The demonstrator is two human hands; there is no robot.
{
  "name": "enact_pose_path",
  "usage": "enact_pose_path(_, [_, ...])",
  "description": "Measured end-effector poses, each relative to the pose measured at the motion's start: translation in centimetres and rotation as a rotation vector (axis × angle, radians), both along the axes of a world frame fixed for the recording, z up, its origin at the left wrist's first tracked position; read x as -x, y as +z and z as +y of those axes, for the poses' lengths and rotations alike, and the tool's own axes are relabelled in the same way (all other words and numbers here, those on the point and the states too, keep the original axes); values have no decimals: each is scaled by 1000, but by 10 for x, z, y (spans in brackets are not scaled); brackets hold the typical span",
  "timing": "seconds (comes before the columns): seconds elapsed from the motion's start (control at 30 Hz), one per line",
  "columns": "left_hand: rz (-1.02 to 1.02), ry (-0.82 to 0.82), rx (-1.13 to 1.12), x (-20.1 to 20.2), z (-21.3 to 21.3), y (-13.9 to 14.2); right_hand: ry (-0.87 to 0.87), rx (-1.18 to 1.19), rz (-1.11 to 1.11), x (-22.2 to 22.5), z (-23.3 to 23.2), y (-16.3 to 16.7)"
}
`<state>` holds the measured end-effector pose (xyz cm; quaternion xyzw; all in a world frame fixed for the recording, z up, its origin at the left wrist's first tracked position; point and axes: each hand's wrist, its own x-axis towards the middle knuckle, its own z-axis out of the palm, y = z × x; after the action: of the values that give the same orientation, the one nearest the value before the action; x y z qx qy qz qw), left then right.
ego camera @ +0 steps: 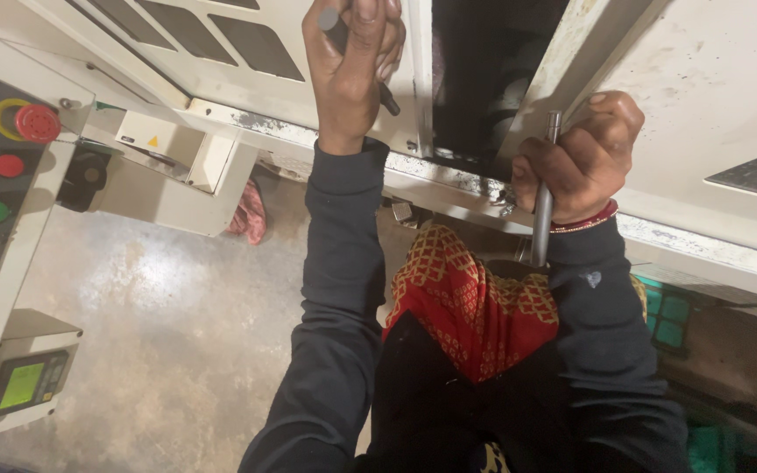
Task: The person sits on the floor and uses a hex key to tighten or loosen bolts on the lower panel of a large industrial machine. They open the panel, adjust internal components, and then close the panel.
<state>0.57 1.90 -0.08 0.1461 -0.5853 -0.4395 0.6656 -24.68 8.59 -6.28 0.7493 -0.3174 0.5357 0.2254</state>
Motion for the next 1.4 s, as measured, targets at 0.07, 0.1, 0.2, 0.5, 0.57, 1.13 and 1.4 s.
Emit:
enact_pose_path(0.07, [2,-2,-1,-3,-2,1,-3,1,0,-3,-1,0])
enact_pose_path(0.1, [3,-2,0,-4,-3,1,-5,-1,2,-5,-2,0])
enact_pose_path(0.2, [-3,0,8,-7,-3,1,-11,-7,7,-8,-2,1])
enact_pose_path(0.5, [-19,9,9,-8,1,2,-21,3,7,-9,2,2])
enact_pose_path(0.57, [-19,13,7,-8,1,2,-12,8,14,-8,1,3])
enact_pose_path(1.13, [13,-10,-8,-2,-13,-2,4,-6,20,0,-11,4])
enact_pose_path(1.4, [-11,7,23,6,-15,-2,8,9,20,9,-15,1])
